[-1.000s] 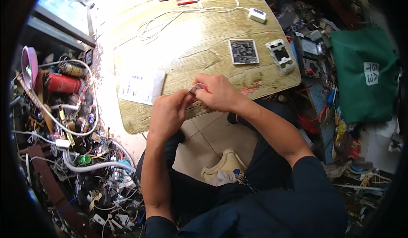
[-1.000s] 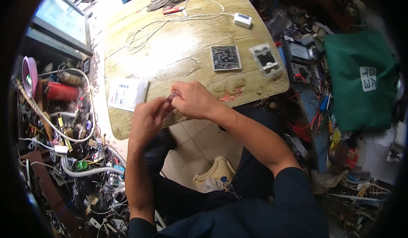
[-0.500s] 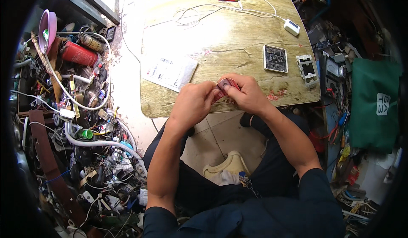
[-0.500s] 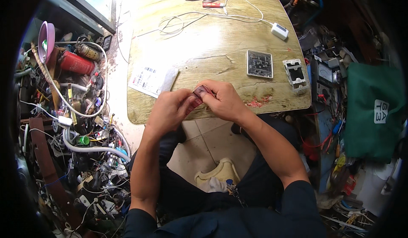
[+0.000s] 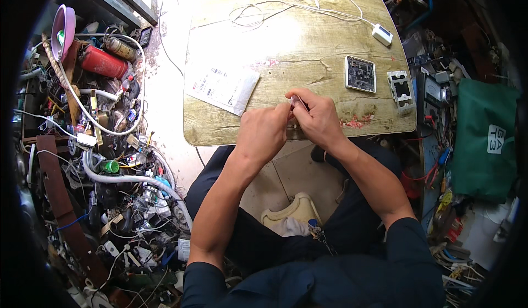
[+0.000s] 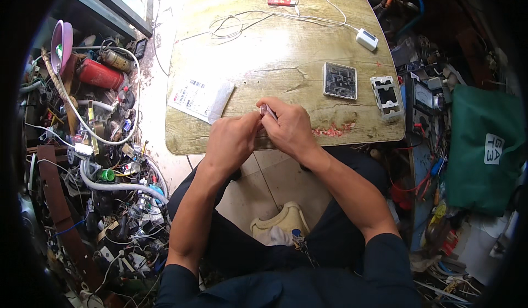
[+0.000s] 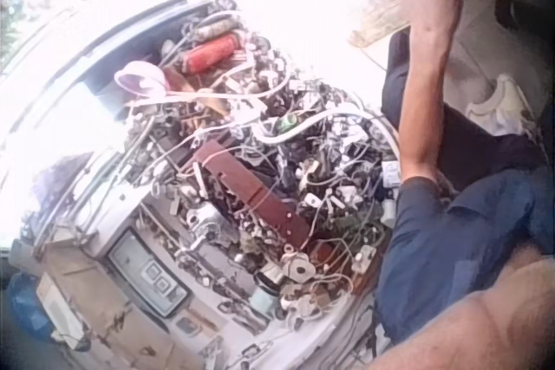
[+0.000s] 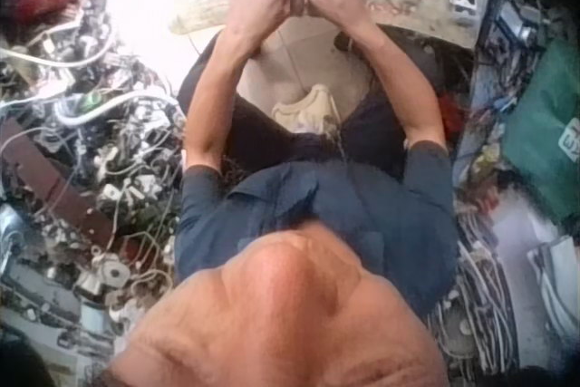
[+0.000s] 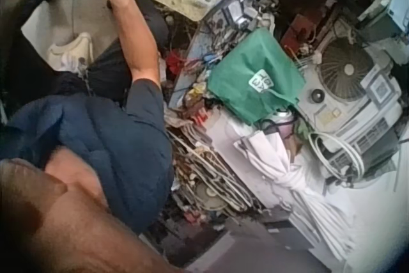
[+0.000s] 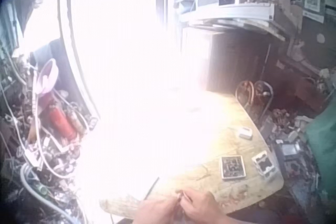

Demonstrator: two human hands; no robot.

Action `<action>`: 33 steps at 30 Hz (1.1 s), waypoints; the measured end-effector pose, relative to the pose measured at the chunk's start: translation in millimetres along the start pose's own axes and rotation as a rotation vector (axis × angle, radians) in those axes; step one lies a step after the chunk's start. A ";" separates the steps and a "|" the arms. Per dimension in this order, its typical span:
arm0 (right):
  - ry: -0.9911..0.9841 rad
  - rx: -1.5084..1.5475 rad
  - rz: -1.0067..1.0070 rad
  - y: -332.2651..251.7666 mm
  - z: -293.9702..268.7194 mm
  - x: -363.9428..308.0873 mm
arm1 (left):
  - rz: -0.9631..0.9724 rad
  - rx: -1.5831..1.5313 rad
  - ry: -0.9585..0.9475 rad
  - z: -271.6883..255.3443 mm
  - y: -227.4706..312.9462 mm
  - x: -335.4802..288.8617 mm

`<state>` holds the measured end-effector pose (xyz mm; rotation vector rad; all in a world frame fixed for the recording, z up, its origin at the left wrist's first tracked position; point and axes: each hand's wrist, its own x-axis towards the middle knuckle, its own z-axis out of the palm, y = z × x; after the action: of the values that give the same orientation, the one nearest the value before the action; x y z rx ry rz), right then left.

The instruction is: The person opens a package containing small electronic components, then uses multimeter probes to test a circuit board and a disassembled mobile phone. The person handles the phone casing and internal board, turning them over to inspect different sides.

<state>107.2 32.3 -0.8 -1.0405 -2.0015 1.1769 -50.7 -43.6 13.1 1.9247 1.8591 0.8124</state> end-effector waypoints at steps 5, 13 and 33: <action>-0.114 0.220 0.091 14.7 -4.4 4.6 | -0.024 -0.049 -0.042 -11.7 -0.9 3.7; -0.545 0.586 0.419 6.5 -31.7 7.1 | -0.035 -0.165 -0.155 -22.8 -15.8 4.7; -0.726 0.984 0.498 26.7 -38.5 18.5 | -0.135 -0.396 -0.278 -32.7 -27.4 11.9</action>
<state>136.6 72.8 -6.1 -0.6044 -1.2165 2.7101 -92.7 -34.3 23.8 1.5597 1.5121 0.7584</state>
